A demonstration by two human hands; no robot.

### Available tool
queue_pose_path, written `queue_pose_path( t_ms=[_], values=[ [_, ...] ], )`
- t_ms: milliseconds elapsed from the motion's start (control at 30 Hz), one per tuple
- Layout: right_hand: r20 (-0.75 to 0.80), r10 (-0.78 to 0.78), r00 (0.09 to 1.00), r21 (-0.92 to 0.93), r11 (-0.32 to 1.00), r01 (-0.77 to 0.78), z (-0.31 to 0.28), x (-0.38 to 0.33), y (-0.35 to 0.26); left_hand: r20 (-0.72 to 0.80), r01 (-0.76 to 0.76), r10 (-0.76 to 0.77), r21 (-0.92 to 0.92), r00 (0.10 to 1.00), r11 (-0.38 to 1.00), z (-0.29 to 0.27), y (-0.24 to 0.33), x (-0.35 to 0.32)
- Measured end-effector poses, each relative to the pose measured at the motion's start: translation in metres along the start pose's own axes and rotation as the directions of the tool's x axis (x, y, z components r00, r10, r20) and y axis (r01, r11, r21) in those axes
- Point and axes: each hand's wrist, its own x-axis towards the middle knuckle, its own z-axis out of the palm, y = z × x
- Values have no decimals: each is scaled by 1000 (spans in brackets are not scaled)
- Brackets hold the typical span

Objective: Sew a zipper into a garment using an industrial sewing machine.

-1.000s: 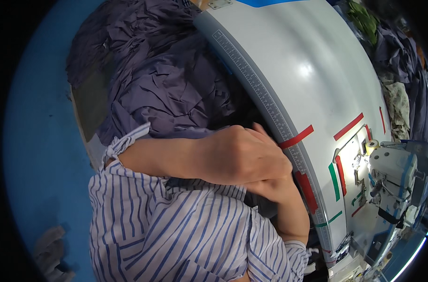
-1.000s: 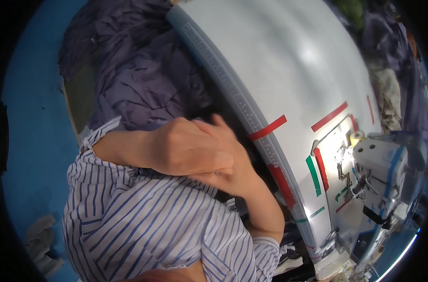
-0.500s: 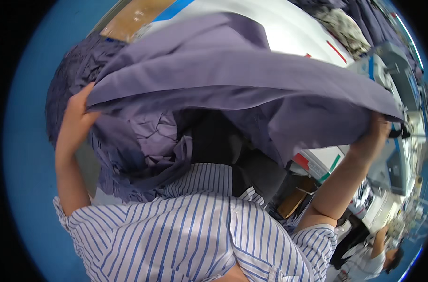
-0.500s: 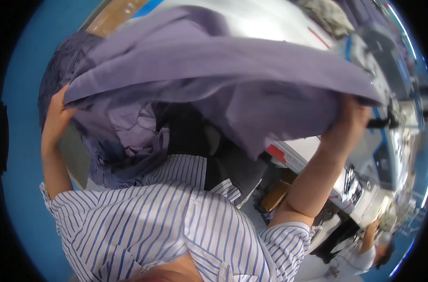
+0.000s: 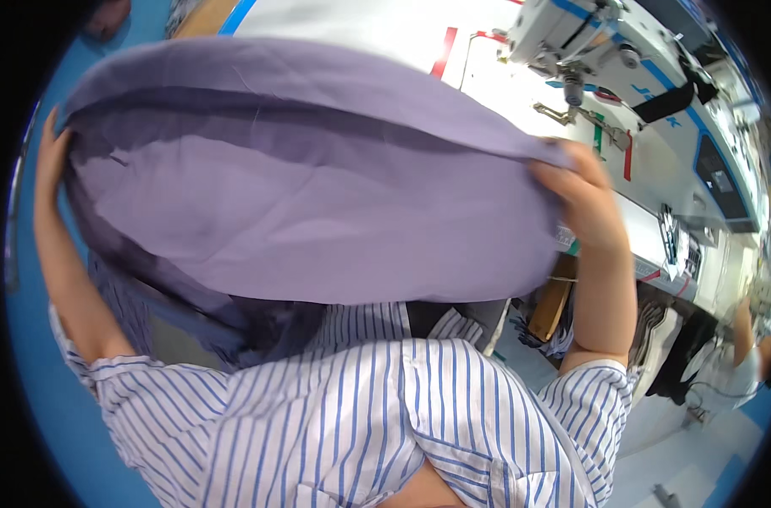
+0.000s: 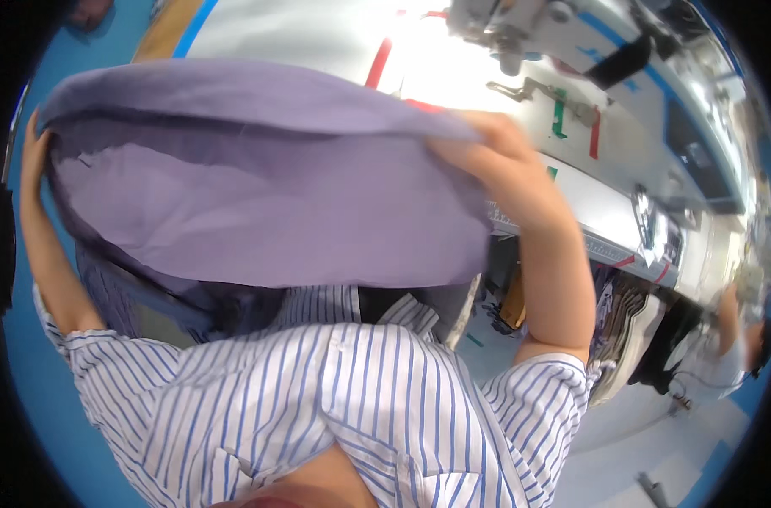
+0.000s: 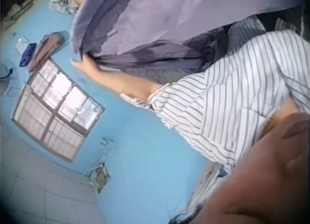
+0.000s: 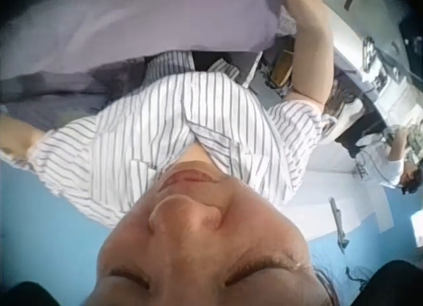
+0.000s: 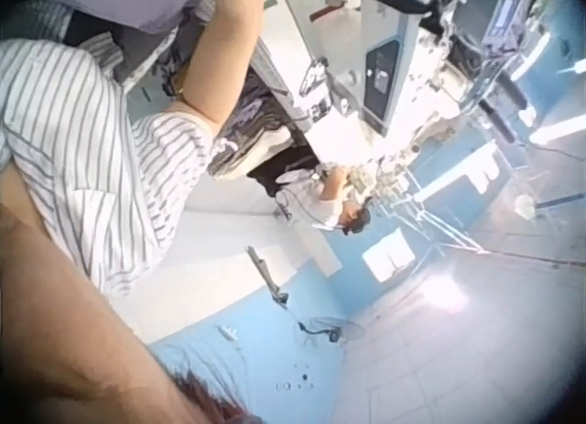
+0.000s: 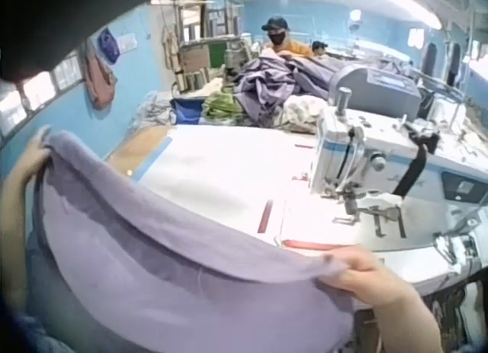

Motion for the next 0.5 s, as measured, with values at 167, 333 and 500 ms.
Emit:
queue_pose_path(
  t_ms=[167, 333, 500],
  values=[
    [284, 235, 930, 332, 885, -325, 39, 52, 25, 329, -400, 669, -600, 666, 693, 155, 212, -110],
    [346, 154, 925, 240, 939, -246, 26, 44, 34, 459, -409, 751, -641, 475, 650, 206, 287, -149],
    [294, 144, 945, 158, 968, -197, 6, 37, 31, 343, -142, 615, -785, 710, 602, 189, 276, -160]
  ],
)
